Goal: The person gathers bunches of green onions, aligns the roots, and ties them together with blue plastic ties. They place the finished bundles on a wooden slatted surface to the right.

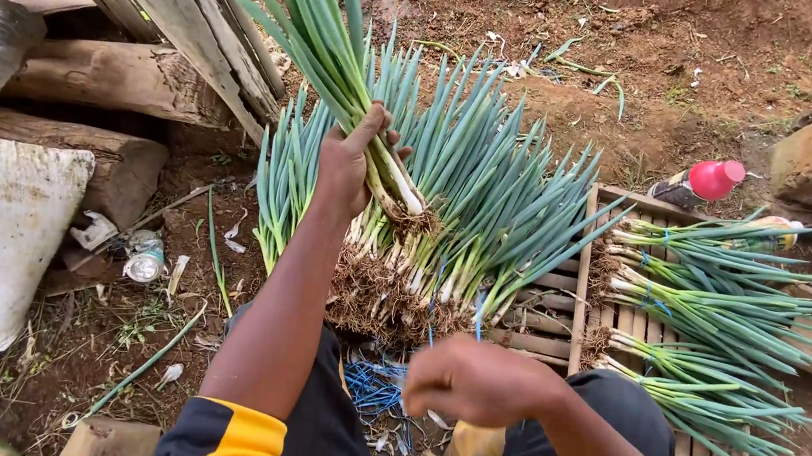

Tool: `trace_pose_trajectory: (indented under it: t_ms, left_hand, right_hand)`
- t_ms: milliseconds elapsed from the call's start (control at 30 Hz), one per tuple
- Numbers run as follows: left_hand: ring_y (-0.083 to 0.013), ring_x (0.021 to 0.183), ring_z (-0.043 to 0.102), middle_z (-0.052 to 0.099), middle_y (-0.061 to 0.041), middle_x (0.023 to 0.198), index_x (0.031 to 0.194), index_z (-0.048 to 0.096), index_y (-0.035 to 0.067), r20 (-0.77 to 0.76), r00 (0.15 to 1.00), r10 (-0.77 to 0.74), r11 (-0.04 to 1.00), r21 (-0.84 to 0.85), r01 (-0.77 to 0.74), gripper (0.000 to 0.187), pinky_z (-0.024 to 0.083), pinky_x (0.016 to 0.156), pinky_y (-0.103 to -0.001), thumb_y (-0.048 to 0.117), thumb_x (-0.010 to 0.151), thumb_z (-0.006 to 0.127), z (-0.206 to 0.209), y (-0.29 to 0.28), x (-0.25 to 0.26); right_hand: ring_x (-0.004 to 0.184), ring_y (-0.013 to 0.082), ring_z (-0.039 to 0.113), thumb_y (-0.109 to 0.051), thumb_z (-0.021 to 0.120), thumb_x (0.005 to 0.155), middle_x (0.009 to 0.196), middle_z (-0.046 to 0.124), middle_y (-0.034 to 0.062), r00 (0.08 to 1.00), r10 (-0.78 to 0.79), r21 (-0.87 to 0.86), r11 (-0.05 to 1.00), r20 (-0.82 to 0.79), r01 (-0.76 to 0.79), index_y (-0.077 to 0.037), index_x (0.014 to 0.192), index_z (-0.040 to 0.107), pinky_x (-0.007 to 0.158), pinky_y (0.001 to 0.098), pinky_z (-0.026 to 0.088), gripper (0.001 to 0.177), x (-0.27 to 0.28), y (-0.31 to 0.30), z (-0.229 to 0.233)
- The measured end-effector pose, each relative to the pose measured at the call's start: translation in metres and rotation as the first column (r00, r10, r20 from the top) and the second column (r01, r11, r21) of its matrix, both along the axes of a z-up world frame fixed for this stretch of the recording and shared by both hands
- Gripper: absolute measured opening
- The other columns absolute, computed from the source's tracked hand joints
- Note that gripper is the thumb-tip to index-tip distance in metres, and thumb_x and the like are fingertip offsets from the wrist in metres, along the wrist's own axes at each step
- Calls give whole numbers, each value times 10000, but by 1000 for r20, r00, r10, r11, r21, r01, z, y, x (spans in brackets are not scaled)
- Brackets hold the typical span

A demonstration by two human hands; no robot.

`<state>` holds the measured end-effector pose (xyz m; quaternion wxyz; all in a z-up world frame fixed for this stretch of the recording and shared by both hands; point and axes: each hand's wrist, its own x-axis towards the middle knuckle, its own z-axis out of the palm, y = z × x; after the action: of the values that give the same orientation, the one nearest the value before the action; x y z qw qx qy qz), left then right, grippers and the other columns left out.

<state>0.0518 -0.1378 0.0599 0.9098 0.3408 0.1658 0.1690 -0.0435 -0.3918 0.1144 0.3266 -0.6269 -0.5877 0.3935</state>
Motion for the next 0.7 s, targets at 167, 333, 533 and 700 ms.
trace_pose_trajectory:
  t_ms: [167, 333, 533, 700]
  left_hand:
    - [-360, 987, 734, 718, -142, 930, 1094, 644, -1, 191, 979, -70, 996, -49, 81, 221, 586, 920, -582, 149, 944, 705, -11, -9, -7]
    - [-417, 1252, 635, 711, -167, 1083, 1082, 572, 75, 324, 910, -258, 959, -29, 283, 183, 352, 1198, -636, 203, 952, 578, -6, -32, -17]
    - [-338, 1318, 601, 721, -201, 1145, 1039, 507, 132, 333, 838, -433, 899, 96, 426, 160, 235, 1247, -560, 248, 929, 499, -5, -68, -23]
    - [-347, 1282, 594, 651, -246, 1329, 1039, 539, 126, 286, 817, -501, 862, 253, 439, 138, 377, 1140, -541, 187, 916, 551, 2, -87, -38]
  right_hand:
    - [744, 240, 727, -81, 619, 989, 917, 788, 113, 988, -145, -176, 972, 59, 153, -76, 1053, 795, 676, 361, 564, 187, 39, -25, 24]
    - [614, 183, 574, -8, 670, 949, 739, 671, 129, 567, -817, 9, 569, -110, 822, 3, 903, 752, 561, 311, 484, 94, 71, -36, -8]
    - [954, 319, 615, -304, 710, 952, 1099, 663, 245, 479, -743, -57, 566, -467, 822, 10, 1356, 612, 777, 420, 487, 522, 70, -5, -32]
    - [736, 87, 445, -392, 608, 1037, 912, 434, -10, 237, -599, -201, 570, -765, 797, 31, 1414, 464, 552, 226, 343, 585, 73, -2, -83]
